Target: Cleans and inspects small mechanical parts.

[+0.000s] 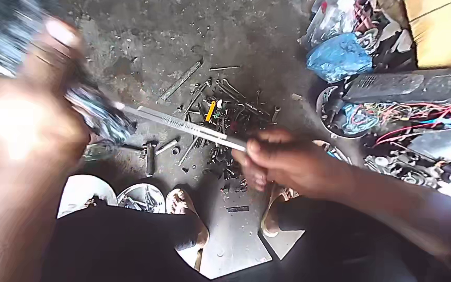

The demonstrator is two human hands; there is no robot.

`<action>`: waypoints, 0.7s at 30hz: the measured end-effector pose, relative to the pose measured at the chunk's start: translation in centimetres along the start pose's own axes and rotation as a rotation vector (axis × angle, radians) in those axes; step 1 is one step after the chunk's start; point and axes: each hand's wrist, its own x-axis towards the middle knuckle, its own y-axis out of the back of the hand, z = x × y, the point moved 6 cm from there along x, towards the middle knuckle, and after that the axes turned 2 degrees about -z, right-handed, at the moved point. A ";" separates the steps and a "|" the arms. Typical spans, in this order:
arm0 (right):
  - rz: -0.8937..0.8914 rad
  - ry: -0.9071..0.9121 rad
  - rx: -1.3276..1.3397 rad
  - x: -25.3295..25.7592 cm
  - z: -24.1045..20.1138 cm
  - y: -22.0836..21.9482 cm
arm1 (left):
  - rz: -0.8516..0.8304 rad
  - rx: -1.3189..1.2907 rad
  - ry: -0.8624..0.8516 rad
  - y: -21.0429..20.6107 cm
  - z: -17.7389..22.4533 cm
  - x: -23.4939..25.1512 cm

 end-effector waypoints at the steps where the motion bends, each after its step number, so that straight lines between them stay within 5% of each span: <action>1: 0.067 0.035 -0.056 0.0 -0.6 0.7 | 0.005 -0.078 0.068 1.2 -1.1 1.2; 4: 0.276 0.190 -0.140 -0.1 -2.0 3.5 | -0.030 -0.099 0.242 2.4 -2.9 0.9; 7: 0.367 0.354 -0.314 1.2 -2.9 4.9 | -0.277 -0.069 0.375 -6.2 1.8 -5.2; 10: 0.405 0.434 -0.732 2.1 -2.3 2.8 | -0.510 -0.360 0.372 -13.8 6.8 -10.5; 14: 0.294 0.470 -1.472 2.8 0.7 -2.5 | -0.314 -0.634 0.619 -15.7 6.9 -11.2; 17: 0.164 0.391 -1.520 3.8 1.1 -2.3 | -0.290 -0.516 0.603 -14.9 6.1 -9.2; 21: 0.472 0.589 -1.480 2.7 -3.4 1.6 | -0.632 0.163 0.233 -15.7 6.1 -8.4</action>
